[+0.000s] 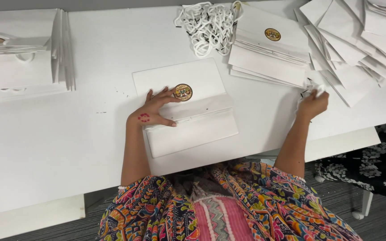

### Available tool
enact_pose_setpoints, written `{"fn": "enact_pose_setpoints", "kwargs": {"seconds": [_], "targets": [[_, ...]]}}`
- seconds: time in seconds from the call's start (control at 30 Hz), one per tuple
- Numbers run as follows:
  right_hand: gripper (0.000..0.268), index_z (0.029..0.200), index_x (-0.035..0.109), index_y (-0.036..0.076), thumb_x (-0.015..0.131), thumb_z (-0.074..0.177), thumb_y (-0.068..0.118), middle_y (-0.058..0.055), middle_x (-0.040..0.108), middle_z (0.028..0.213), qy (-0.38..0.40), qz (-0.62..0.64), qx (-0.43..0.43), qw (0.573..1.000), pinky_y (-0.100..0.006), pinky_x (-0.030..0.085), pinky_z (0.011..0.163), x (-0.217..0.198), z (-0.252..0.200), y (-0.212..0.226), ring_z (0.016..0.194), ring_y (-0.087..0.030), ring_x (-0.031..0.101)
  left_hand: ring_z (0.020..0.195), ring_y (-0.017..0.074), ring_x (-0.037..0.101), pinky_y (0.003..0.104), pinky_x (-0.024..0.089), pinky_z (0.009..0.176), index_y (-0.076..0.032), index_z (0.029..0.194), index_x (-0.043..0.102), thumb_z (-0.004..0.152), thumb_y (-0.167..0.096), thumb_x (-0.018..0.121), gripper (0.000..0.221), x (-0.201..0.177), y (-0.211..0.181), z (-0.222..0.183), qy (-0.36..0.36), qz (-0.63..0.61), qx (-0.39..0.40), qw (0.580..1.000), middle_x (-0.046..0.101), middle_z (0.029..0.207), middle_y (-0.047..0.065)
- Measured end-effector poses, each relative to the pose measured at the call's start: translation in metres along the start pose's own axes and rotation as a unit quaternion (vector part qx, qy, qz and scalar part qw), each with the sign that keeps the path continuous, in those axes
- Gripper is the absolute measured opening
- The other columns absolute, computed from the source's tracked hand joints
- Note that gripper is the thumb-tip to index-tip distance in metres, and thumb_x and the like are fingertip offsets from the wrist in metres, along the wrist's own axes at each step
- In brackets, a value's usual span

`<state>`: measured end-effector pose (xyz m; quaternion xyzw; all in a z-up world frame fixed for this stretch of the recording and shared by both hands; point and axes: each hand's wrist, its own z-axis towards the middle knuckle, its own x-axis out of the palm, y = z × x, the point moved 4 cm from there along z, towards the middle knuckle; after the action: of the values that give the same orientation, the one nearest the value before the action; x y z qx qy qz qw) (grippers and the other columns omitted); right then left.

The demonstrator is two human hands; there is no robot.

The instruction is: Attaching handles to white paper bags on a table.

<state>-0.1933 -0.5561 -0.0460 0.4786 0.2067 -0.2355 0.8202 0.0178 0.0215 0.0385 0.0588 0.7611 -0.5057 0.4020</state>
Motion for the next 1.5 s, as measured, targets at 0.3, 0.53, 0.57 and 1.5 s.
{"fn": "enact_pose_setpoints", "kwargs": {"seconds": [0.3, 0.53, 0.57, 1.5], "targets": [[0.007, 0.106, 0.062, 0.003, 0.061, 0.107, 0.01, -0.004, 0.069, 0.094, 0.087, 0.418, -0.052, 0.903, -0.029, 0.055, 0.073, -0.003, 0.029, 0.16, 0.083, -0.012, 0.065, 0.158, 0.0199, 0.01, 0.052, -0.009, 0.125, -0.027, 0.135, 0.063, 0.054, -0.043, 0.094, 0.088, 0.0, 0.005, 0.005, -0.001, 0.003, -0.001, 1.0, 0.031, 0.166, -0.001], [0.018, 0.114, 0.061, -0.003, 0.066, 0.111, 0.014, -0.009, 0.068, 0.102, 0.14, 0.491, -0.181, 0.841, -0.031, 0.055, 0.083, 0.095, 0.053, 0.295, 0.091, -0.014, 0.063, 0.159, 0.0197, 0.01, 0.052, -0.01, 0.126, -0.027, 0.135, 0.063, 0.054, -0.044, 0.094, 0.088, -0.004, 0.002, 0.001, -0.012, -0.013, 0.003, 1.0, 0.031, 0.167, -0.004], [0.024, 0.124, 0.056, -0.004, 0.067, 0.114, 0.014, -0.011, 0.067, 0.114, 0.149, 0.511, -0.182, 0.827, -0.033, 0.055, 0.091, 0.124, 0.067, 0.299, 0.103, -0.016, 0.063, 0.159, 0.0198, 0.01, 0.052, -0.01, 0.126, -0.027, 0.135, 0.063, 0.054, -0.044, 0.093, 0.088, -0.004, 0.002, 0.001, -0.008, -0.015, 0.007, 1.0, 0.031, 0.167, -0.004], [0.018, 0.088, 0.081, 0.013, 0.089, 0.072, 0.014, -0.011, 0.065, 0.104, 0.261, -0.084, -0.557, 0.784, -0.041, 0.056, 0.07, 0.156, -0.077, 0.343, 0.098, -0.03, 0.065, 0.158, 0.022, 0.011, 0.055, -0.009, 0.125, -0.022, 0.132, 0.066, 0.056, -0.049, 0.092, 0.085, 0.003, 0.011, 0.006, -0.013, -0.021, 0.033, 0.999, 0.033, 0.166, 0.002]]}}
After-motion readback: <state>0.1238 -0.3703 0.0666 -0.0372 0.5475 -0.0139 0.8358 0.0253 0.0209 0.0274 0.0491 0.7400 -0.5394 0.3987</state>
